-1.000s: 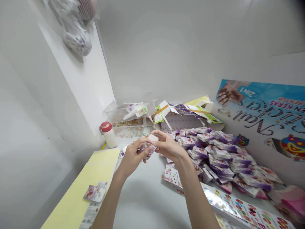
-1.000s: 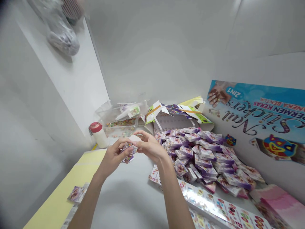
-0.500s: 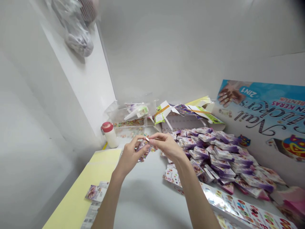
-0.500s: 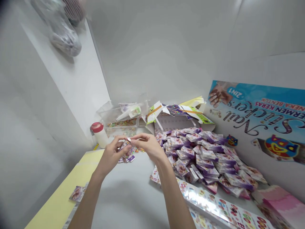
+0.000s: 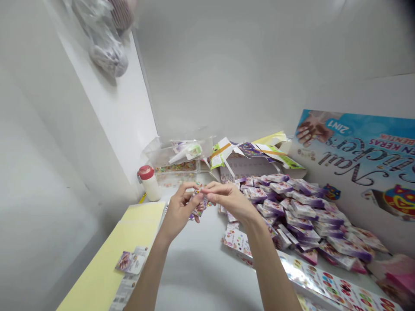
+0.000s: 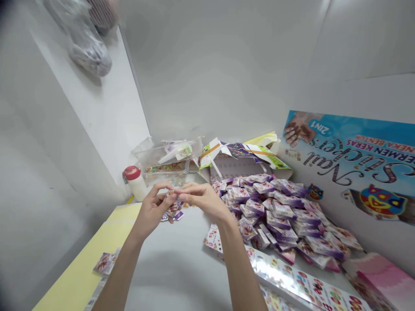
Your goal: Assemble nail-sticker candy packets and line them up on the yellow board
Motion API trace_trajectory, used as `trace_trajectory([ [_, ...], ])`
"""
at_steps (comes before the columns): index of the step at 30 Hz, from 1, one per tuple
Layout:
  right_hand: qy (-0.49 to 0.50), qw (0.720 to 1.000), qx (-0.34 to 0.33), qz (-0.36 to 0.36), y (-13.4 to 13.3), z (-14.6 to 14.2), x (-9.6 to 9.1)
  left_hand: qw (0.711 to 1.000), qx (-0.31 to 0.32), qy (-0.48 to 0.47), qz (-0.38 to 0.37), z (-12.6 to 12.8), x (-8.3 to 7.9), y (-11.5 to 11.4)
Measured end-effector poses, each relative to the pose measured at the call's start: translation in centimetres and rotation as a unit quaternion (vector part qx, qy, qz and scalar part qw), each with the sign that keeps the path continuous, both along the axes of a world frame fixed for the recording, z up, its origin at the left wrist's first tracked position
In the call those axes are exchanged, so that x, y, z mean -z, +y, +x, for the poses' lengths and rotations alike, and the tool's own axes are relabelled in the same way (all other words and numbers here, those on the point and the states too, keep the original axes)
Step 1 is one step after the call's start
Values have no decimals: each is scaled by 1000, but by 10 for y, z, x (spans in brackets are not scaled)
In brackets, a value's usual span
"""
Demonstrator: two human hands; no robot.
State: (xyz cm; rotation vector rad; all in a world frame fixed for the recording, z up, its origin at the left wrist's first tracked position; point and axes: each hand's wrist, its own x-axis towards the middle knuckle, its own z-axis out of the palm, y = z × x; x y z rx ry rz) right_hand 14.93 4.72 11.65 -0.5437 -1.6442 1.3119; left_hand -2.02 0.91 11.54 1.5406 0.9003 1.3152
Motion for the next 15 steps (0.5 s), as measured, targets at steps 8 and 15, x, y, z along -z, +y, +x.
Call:
trace_trajectory([
  [8, -87, 980, 177, -17, 5, 17, 0, 979, -75, 187, 26, 16, 15, 5],
  [15, -294, 747, 582, 129, 28, 64, 30, 888, 54, 445, 107, 43, 63, 11],
])
